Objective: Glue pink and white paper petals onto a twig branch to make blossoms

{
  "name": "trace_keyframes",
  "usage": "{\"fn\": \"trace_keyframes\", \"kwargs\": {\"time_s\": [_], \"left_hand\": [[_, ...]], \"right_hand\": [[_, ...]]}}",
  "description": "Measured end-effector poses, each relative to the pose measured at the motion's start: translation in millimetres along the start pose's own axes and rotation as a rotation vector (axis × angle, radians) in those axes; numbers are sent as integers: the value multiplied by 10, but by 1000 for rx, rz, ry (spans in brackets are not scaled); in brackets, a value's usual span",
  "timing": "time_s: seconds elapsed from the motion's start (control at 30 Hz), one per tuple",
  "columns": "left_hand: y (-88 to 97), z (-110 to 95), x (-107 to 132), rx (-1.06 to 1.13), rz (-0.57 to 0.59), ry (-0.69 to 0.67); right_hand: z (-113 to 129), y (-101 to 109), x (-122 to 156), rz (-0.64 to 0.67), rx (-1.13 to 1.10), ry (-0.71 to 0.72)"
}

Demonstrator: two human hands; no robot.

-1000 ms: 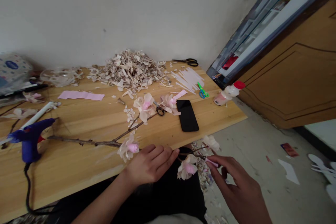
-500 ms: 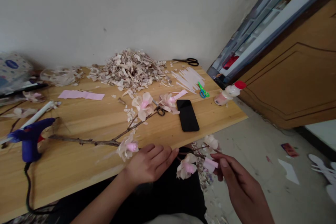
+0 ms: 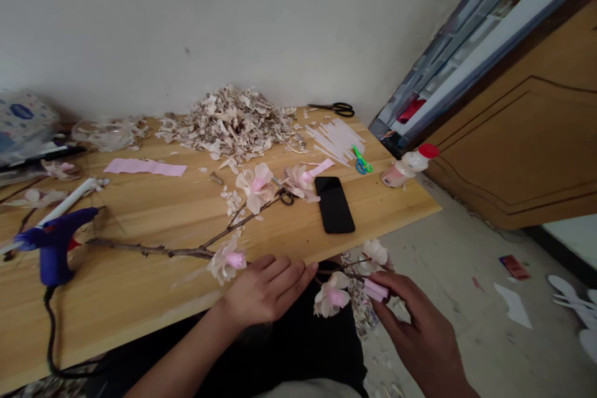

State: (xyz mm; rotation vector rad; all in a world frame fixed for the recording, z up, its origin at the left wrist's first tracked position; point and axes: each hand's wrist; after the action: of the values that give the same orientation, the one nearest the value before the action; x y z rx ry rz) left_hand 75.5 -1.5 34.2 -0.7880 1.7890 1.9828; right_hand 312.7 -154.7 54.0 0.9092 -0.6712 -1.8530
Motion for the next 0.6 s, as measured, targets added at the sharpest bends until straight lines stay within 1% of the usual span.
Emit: {"fn": "trace_keyframes", "kwargs": {"time_s": [0.07, 0.17, 0.23, 0.33, 0.5, 0.6], "left_hand": [[1, -3, -2, -3, -2, 2], [8, -2, -2, -5, 2, -1], [15, 1, -1, -4, 9, 0], [20, 4, 5, -3, 15, 3], [9, 5, 19, 4, 16, -2], [5, 8, 20, 5, 14, 6]], "right_hand": [[27, 16, -20, 1, -27, -5], [24, 33, -50, 6, -25, 54], [10, 31, -61, 4, -23, 64], [12, 2, -57, -3, -57, 20], [107, -63, -23, 8, -145, -147], [131, -41, -2, 0, -107, -162]]}}
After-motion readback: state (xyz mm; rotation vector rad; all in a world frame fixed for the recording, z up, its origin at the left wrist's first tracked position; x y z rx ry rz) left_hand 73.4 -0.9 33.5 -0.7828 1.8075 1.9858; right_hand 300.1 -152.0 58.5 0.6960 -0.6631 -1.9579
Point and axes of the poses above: each hand's wrist, its own x-axis away from the middle knuckle, its own y-axis out of the back of the hand, z = x × y
